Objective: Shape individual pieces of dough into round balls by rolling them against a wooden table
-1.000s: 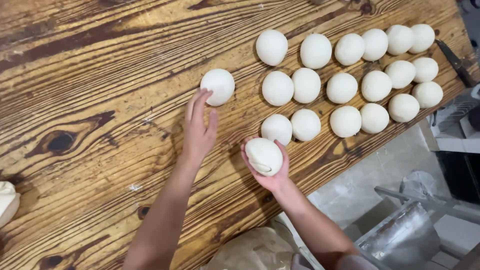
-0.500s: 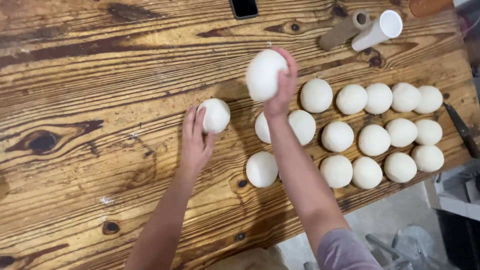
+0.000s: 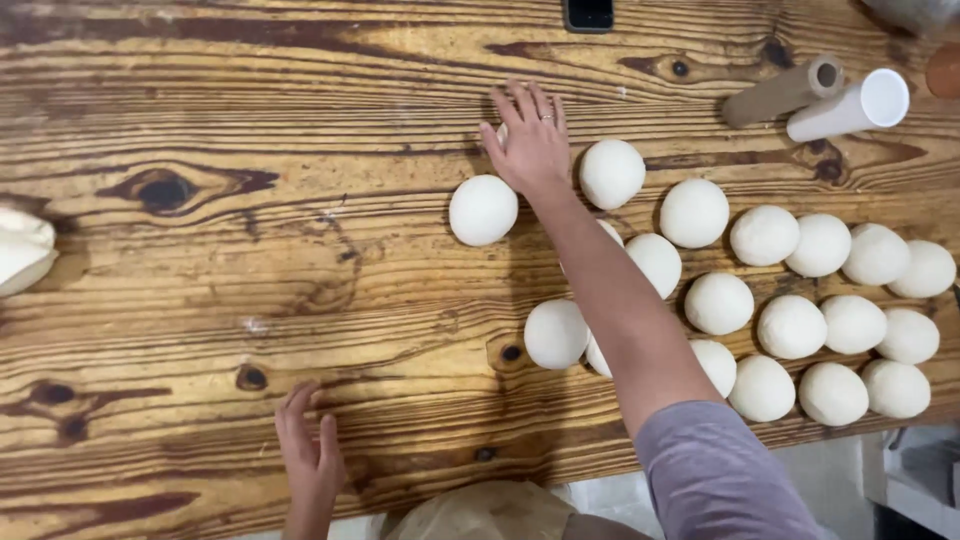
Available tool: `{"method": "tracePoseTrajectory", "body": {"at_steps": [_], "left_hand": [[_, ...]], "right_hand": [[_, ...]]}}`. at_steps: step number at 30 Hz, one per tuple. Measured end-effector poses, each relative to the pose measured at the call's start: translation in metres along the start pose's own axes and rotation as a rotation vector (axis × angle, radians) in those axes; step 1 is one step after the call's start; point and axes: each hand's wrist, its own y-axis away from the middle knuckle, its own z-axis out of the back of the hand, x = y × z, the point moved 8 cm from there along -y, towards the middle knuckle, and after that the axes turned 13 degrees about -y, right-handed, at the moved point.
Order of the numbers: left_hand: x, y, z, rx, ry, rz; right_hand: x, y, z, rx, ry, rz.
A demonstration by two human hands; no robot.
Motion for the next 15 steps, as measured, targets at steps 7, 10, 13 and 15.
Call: {"method": "tracePoseTrajectory", "body": {"at_steps": [7, 10, 13, 15], "left_hand": [[0.037, 0.044, 0.019, 0.116, -0.091, -0.026], [0.05, 0.058, 0.038, 0.071, -0.127, -0.046], [0.058, 0.053, 0.061, -0.004, -0.14, -0.023], [0.075, 0.047, 0.079, -0.087, -0.172, -0.005]], "right_hand": [[0.049, 0.032, 0.002, 0.256, 0.01, -0.232], [0.136, 0.108, -0.003, 0.247, -0.108, -0.003], [0.187, 0.205, -0.047, 0.45, -0.201, 0.198], [0.208, 0.266, -0.082, 0.538, -0.264, 0.357]]}}
